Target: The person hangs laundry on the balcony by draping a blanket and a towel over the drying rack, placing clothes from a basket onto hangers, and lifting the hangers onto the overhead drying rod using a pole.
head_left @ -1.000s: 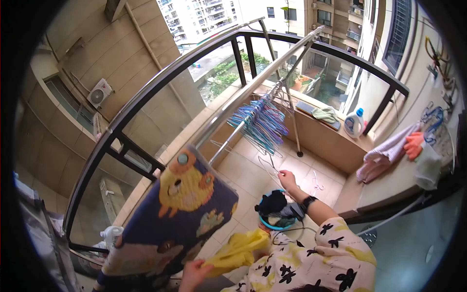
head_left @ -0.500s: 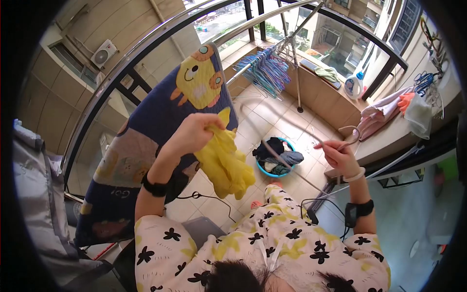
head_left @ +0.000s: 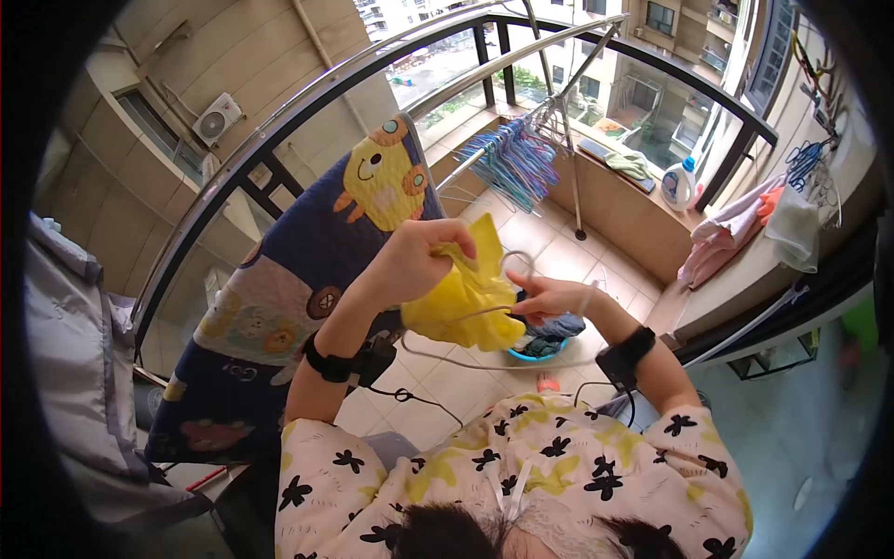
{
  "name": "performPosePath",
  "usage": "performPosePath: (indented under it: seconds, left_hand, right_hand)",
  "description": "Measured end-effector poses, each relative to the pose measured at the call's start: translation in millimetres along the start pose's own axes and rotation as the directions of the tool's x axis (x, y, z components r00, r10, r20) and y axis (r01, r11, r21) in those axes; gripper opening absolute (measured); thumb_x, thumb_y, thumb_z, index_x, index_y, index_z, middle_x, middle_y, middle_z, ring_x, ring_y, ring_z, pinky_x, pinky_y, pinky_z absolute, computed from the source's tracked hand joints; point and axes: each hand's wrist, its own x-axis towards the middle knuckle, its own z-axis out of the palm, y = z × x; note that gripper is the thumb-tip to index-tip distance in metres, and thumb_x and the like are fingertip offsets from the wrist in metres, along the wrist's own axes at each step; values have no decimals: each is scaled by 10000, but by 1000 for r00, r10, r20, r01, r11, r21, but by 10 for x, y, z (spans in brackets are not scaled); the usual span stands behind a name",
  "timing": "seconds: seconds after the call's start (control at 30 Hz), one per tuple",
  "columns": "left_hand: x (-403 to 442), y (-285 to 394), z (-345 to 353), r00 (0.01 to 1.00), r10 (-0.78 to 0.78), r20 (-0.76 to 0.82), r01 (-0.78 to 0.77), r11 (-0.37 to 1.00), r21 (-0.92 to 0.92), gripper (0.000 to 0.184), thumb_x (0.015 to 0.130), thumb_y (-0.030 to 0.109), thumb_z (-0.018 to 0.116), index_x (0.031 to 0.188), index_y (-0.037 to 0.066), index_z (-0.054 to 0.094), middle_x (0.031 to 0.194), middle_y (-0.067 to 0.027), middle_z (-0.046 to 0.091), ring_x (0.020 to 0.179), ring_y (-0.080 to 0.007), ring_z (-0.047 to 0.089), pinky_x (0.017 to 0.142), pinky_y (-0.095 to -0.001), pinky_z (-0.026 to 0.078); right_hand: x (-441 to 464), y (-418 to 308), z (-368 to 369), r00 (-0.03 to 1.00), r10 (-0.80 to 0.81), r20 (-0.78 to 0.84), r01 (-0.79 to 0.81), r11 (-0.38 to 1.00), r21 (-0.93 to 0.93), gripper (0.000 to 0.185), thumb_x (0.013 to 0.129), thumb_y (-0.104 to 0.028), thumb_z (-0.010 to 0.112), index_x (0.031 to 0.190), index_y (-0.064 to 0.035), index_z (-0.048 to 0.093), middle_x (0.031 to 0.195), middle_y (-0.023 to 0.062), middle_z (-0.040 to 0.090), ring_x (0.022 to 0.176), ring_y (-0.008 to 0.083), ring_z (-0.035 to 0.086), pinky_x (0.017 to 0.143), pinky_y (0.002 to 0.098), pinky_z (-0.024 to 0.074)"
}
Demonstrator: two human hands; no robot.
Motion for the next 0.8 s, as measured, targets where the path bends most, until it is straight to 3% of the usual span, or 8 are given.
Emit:
performPosePath:
  seconds: [0.1, 0.17, 0.3, 0.37, 0.5, 0.63, 0.7, 0.8]
  left_hand:
    - [0, 192, 19, 998, -25, 60, 22, 999, 41, 228, 678, -120, 500, 855, -11, 593, 802, -81, 612, 760, -152, 584, 700, -239, 452]
    - [-16, 177, 16, 983, 93, -158, -84, 994, 62, 195, 705, -70, 576, 891, -18, 599, 811, -94, 623, 798, -153, 602, 711, -247, 471]
    - [-135, -34, -149, 942, -24, -336, 94, 976, 195, 205, 721, 5, 653, 916, -19, 596, 815, -104, 627, 819, -157, 613, 730, -256, 481]
    - [-214, -257, -187, 942, -181, -285, 260, 927, 271, 235, 718, 50, 691, 919, -20, 590, 803, -108, 624, 787, -169, 616, 709, -258, 483]
    - [-346, -383, 68, 930, -212, -301, 264, 954, 142, 212, 722, 51, 685, 896, -20, 587, 802, -115, 621, 759, -175, 617, 691, -260, 481]
    - [-142, -269, 319, 947, -159, -280, 199, 973, 118, 191, 714, 41, 674, 868, -20, 579, 785, -129, 610, 740, -196, 614, 672, -276, 476]
    - [-78, -219, 405, 968, -122, -217, 161, 972, 172, 192, 709, 35, 668, 873, -15, 581, 790, -137, 606, 744, -221, 614, 678, -284, 477]
    - [15, -121, 401, 975, -80, -208, 126, 968, 218, 214, 702, 70, 689, 874, -6, 585, 778, -149, 615, 737, -242, 626, 659, -296, 481]
  right_hand:
    - [379, -29, -149, 981, -167, 103, 185, 961, -208, 458, 867, -169, 555, 1273, -70, 366, 600, -6, 511, 494, 78, 476, 447, 239, 362]
    - [462, -67, -333, 964, -210, 164, 251, 923, -291, 320, 860, -177, 556, 1153, -52, 521, 596, 5, 532, 494, 90, 496, 466, 259, 389]
    - [-38, -507, -783, 995, 12, 98, 51, 785, -617, 239, 874, -225, 548, 905, -17, 662, 567, 23, 574, 502, 84, 547, 479, 248, 412]
    - [-261, -757, -1015, 994, 9, 110, 65, 754, -654, 258, 884, -228, 542, 966, -11, 654, 567, 19, 576, 498, 69, 545, 481, 240, 416]
    - [-335, -866, -1037, 992, -35, 120, 85, 896, -436, 324, 894, -236, 535, 1131, -22, 591, 548, 21, 586, 468, 66, 519, 470, 232, 389]
    - [-63, -469, -714, 967, 88, 238, 63, 825, -561, 719, 889, -251, 541, 1424, -49, 107, 567, 19, 592, 491, 67, 511, 493, 223, 389]
    - [240, -40, -595, 951, 22, 307, 130, 876, -465, 707, 893, -248, 528, 1433, -87, 100, 550, -15, 553, 464, 63, 460, 452, 224, 354]
    - [311, 49, -396, 914, 49, 403, 29, 982, -186, 454, 899, -256, 520, 1309, -102, 399, 549, -29, 541, 452, 56, 439, 424, 212, 306]
